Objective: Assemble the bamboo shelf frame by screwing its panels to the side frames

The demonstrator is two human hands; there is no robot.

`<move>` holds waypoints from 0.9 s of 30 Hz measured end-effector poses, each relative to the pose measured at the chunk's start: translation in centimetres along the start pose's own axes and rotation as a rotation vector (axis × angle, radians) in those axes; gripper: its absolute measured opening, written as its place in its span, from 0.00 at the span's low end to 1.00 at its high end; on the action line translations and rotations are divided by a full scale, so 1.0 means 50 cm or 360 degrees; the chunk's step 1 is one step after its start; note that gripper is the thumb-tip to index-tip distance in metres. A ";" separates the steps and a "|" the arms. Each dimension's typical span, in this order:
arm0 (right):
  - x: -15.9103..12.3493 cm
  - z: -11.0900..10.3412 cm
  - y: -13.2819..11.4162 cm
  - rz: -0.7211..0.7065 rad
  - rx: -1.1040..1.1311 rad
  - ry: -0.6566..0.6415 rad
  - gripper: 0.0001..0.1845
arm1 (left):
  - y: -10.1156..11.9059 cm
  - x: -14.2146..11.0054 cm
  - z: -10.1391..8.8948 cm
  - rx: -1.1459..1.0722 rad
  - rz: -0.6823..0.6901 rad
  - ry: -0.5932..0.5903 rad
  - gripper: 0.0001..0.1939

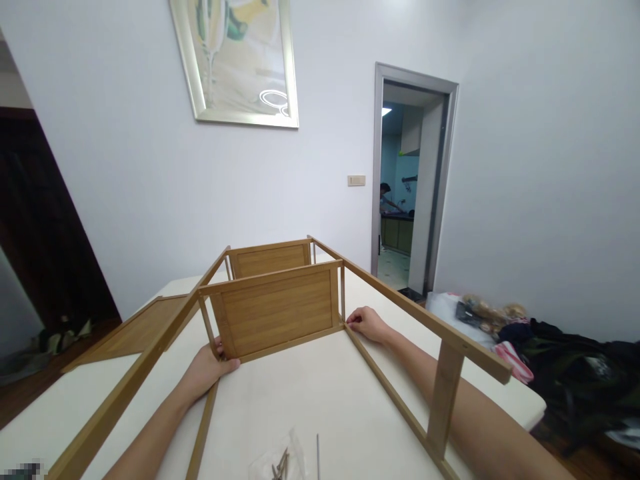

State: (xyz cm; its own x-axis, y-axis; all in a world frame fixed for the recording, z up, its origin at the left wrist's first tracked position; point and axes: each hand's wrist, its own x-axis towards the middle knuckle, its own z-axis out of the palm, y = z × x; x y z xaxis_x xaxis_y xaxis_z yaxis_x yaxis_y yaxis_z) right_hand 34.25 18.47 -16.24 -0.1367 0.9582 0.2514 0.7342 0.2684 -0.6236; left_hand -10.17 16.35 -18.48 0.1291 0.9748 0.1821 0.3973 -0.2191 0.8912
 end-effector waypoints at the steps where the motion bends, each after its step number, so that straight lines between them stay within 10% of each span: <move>1: 0.001 0.002 0.001 0.0014 -0.0003 0.0024 0.10 | 0.000 0.002 0.003 0.0002 0.0009 0.0013 0.26; 14: 0.007 0.012 0.020 0.0063 -0.0021 0.0065 0.10 | -0.023 0.012 0.013 0.0387 -0.0009 0.0367 0.24; 27: 0.011 0.018 0.028 0.0074 -0.0061 0.0066 0.10 | -0.025 0.003 -0.001 0.0146 0.0069 0.0128 0.32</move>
State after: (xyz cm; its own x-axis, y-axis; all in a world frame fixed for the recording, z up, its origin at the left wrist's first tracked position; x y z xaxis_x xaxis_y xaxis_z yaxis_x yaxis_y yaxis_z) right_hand 34.62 19.47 -17.65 -0.0749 0.9645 0.2534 0.7640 0.2188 -0.6070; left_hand -10.68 16.78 -19.58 0.0759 0.9638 0.2556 0.4750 -0.2603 0.8406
